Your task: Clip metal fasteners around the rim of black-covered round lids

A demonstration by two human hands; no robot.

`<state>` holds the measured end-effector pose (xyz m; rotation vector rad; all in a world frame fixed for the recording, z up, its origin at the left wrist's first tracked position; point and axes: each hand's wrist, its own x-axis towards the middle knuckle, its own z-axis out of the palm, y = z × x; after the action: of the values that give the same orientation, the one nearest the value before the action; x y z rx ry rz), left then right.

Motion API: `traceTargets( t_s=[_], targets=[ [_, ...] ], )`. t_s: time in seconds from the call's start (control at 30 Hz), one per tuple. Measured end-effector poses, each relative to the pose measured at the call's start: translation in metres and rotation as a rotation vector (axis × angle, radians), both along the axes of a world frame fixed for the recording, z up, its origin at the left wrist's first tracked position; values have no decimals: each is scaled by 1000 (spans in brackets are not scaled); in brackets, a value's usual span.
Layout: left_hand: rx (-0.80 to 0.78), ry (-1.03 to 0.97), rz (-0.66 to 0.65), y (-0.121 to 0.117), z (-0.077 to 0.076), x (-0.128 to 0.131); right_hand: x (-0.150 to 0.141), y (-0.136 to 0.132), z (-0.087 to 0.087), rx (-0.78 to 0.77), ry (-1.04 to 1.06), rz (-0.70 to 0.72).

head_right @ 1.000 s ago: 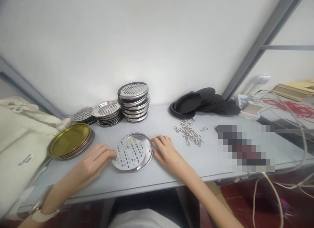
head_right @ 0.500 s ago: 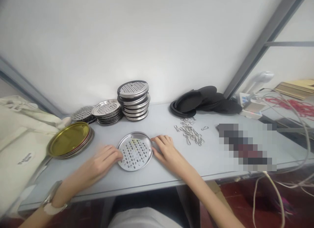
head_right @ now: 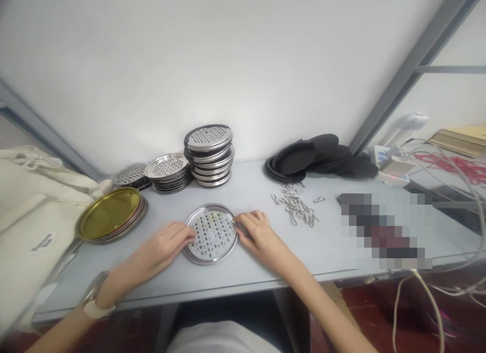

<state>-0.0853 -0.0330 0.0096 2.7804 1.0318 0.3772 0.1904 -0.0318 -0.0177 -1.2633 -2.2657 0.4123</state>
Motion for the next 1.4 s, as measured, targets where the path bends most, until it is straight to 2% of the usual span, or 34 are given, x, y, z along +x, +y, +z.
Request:
traceTargets(
  t_s=[0.17,0.6,1.03,1.4],
  targets=[
    [-4,7,32,5,1,-1,0,0,-1,-1,7,4],
    [31,-11,13,10,-5,-1,1,2,0,29,10,28],
    [-59,-17,-32,10,12,-5,0,2,-2,38,-8,6],
    [-91,23,-35,9,12,-9,0,2,-1,32,5,-7]
  ],
)
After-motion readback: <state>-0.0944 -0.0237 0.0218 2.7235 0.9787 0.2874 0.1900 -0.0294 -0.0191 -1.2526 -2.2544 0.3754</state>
